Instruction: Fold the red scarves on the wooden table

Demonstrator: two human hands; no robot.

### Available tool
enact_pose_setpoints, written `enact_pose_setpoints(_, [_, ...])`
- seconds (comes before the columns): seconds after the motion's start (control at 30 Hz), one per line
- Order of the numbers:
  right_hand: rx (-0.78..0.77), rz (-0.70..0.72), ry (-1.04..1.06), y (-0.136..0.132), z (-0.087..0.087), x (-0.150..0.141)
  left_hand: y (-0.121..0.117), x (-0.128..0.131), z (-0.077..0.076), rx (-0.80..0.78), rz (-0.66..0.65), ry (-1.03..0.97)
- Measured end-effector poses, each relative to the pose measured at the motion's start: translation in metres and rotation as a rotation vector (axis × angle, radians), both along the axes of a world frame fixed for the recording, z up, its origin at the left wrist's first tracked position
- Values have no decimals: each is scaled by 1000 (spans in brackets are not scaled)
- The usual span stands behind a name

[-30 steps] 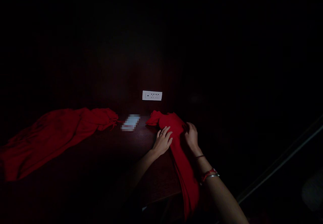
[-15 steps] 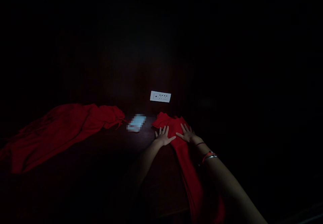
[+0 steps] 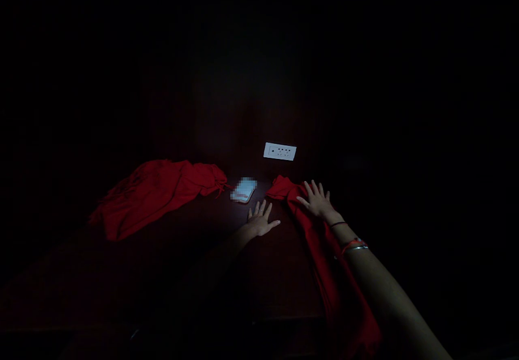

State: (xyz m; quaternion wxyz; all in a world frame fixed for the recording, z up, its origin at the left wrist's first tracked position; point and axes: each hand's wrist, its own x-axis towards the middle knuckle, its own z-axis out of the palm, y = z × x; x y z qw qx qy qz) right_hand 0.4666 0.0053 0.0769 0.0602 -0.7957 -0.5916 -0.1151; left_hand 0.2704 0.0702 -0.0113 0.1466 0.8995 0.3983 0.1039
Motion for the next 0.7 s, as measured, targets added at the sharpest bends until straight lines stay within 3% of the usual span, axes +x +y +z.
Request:
enact_pose_setpoints(0.1, [68,126,-70,1,-9,-51,0,-49,-8,129,28,16])
enact_pose_setpoints(0.2, [24,247,-66,3,-29,-104,1,-92,-12,230,102,16])
enact_pose_setpoints(0.3, [-45,328,-59,6,-38,-126,2,-120,-16,263,171,-4])
enact_pose_setpoints(0.37, [-44,320,-39,10,-29,-115,2,-126,-16,274,154,-28])
enact_pose_setpoints(0.47, [-43,185,47,20,3,-72,7,-116,-10,276,90,-119])
enact_pose_setpoints(0.6, [-97,32,82,44,49,-6,28,-70,13,258,26,-233])
enact_pose_setpoints(0.7, [-136,-41,115,67,60,29,54,-25,35,246,23,-264])
